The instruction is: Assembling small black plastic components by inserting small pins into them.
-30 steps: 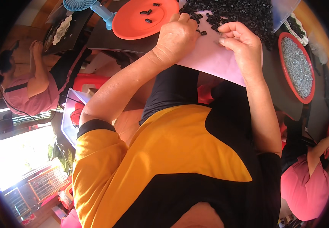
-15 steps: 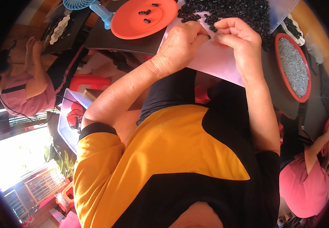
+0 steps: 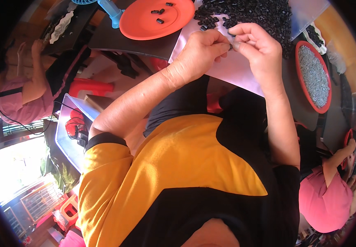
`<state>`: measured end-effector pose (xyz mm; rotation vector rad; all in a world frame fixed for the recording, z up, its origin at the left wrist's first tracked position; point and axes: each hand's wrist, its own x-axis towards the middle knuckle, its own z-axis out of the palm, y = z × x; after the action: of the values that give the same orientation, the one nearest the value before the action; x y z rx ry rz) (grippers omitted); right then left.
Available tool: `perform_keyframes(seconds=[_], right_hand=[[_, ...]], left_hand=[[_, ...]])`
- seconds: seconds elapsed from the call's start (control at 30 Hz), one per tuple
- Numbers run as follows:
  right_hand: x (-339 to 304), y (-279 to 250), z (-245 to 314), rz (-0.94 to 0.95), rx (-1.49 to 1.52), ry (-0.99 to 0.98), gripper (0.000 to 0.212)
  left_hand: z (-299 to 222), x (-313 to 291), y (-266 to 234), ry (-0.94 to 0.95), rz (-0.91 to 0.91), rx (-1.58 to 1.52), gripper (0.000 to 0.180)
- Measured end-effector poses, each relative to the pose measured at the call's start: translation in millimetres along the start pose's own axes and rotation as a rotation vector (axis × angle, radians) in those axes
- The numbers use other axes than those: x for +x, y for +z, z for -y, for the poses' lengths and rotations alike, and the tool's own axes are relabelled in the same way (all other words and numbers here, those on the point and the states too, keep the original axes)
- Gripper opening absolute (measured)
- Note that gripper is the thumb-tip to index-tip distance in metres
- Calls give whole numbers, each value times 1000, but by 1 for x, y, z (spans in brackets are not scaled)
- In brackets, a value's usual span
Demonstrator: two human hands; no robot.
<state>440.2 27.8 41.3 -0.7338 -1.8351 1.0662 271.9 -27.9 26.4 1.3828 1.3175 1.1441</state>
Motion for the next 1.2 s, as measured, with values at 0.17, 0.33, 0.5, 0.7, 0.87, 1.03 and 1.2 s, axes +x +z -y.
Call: perform_keyframes(seconds=[0.17,0.33,0.5,0.7,0.87,1.03,1.2], right_hand=[[-12,5,11,-35,-187,-176,32],[-15,1,0,-31,-475,-354,28],[-21,3,-8,-110,-368,-318,24],[-13,-2,4,5,-333,-261,15],[40,-28,-24,-3,-709,-272,4],[67,-8,-45,82,-960,-210,9],[74,0,-42,161,-1107,-192,12]], left_hand=[[-2,-3,0,-99,-31,-160,16],[11,-2,3,-113,-4,-413,18],[-3,-4,5,-84,33,-386,18],[3,5,-3,-87,46,-288,16],[9,6,-6,-63,11,-205,16],[17,4,-6,-12,29,-170,18],[17,0,-11,-11,51,-174,17]])
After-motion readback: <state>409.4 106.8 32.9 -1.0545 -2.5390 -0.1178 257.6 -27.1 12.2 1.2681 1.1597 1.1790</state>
